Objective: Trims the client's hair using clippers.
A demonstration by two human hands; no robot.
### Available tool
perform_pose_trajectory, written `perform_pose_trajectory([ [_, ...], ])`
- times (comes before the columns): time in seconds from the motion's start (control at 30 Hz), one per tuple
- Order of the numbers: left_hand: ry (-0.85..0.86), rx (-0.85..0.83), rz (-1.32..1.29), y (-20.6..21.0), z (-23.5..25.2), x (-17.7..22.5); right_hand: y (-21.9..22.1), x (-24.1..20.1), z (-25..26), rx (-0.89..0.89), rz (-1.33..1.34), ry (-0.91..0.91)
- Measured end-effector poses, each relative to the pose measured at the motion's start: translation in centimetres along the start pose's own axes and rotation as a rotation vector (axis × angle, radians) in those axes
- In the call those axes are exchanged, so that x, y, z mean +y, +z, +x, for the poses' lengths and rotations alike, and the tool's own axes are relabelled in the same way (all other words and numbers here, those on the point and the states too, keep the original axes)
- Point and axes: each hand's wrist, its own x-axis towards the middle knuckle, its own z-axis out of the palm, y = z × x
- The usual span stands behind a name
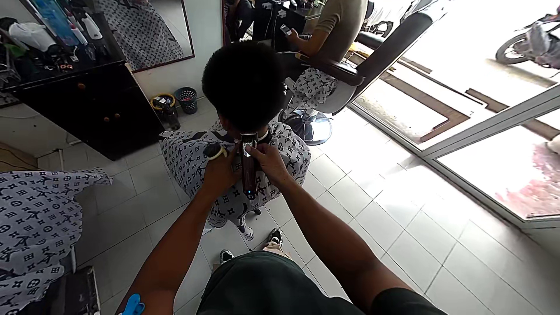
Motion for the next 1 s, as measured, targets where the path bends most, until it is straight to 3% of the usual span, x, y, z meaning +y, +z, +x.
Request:
perform_pose_trajectory([
  [0.17,0.0,-0.001,0.001,0.0,0.02,-0.04,-0.12,-0.16,-0.05,-0.02,0.021,0.078],
  [0.3,-0.004,-0.004,0.022,-0.12,-0.07,0.07,0.22,-0.19,-0.21,-0.005,-0.007,0.018],
  [0.7,0.018,-0.001,0.033,0.33,0.1,-0.43,0.22,-0.15,-0.4,-0.012,-0.01,0.074],
  [0.87,0.042,0.031,0.021,0.41,0.0,-0.54,0.44,-0.18,-0.81,-0.019,-0.11,-0.013],
  [1.0,0.022,0.012,0.027,0.35,0.21,-0.55,0.32,-0.09,-0.58,-0.036,-0.019,0.064],
])
